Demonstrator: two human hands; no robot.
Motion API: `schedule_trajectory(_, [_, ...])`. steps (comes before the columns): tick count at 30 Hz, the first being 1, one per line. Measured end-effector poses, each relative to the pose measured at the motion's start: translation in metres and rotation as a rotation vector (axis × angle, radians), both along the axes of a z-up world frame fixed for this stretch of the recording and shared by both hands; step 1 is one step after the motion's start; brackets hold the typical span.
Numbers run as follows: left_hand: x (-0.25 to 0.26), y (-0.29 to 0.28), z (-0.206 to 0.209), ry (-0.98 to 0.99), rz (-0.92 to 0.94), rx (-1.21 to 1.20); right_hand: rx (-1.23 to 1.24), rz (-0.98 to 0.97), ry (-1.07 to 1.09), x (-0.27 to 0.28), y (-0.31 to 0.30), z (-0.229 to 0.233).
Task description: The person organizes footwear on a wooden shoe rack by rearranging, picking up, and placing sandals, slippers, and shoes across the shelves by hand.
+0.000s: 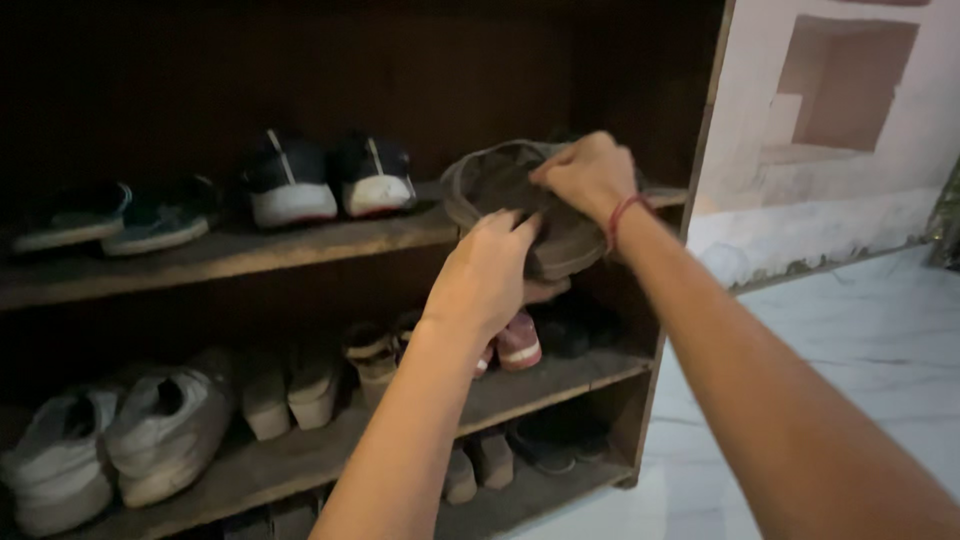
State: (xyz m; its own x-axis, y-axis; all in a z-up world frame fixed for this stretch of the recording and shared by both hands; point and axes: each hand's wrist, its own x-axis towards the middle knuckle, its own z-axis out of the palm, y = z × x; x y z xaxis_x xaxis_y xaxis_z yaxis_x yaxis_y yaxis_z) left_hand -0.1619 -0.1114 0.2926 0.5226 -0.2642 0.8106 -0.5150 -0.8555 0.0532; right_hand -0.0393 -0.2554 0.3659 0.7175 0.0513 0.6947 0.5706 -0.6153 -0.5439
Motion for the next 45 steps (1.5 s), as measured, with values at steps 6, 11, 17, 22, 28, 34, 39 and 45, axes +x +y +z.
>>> schedule_trajectory(6, [-0.009, -0.041, 0.000, -0.197, 0.007, 0.104, -0.037, 0.002, 0.001, -0.023, -0.051, 0.006])
schedule_trajectory(11, [-0.005, -0.081, -0.003, -0.244, 0.005, 0.237, -0.107, 0.078, -0.028, -0.035, -0.107, -0.001])
schedule_trajectory(17, [0.006, -0.123, -0.026, -0.357, -0.124, 0.287, -0.161, 0.078, 0.002, -0.065, -0.151, -0.023])
schedule_trajectory(22, [0.023, -0.155, -0.053, -0.297, -0.214, 0.372, -0.217, -0.054, 0.161, -0.070, -0.181, -0.050])
schedule_trajectory(28, [0.019, -0.169, -0.084, -0.266, -0.278, 0.402, -0.221, -0.014, 0.159, -0.057, -0.216, -0.093])
schedule_trajectory(34, [0.009, -0.180, -0.129, -0.144, -0.330, 0.475, -0.196, -0.058, 0.193, -0.068, -0.237, -0.158])
schedule_trajectory(39, [0.021, -0.178, -0.159, 0.108, -0.290, 0.632, -0.023, -0.111, 0.229, -0.065, -0.229, -0.222])
schedule_trajectory(45, [0.050, -0.165, -0.197, 0.273, -0.238, 0.706, 0.021, -0.180, 0.233, -0.042, -0.211, -0.284])
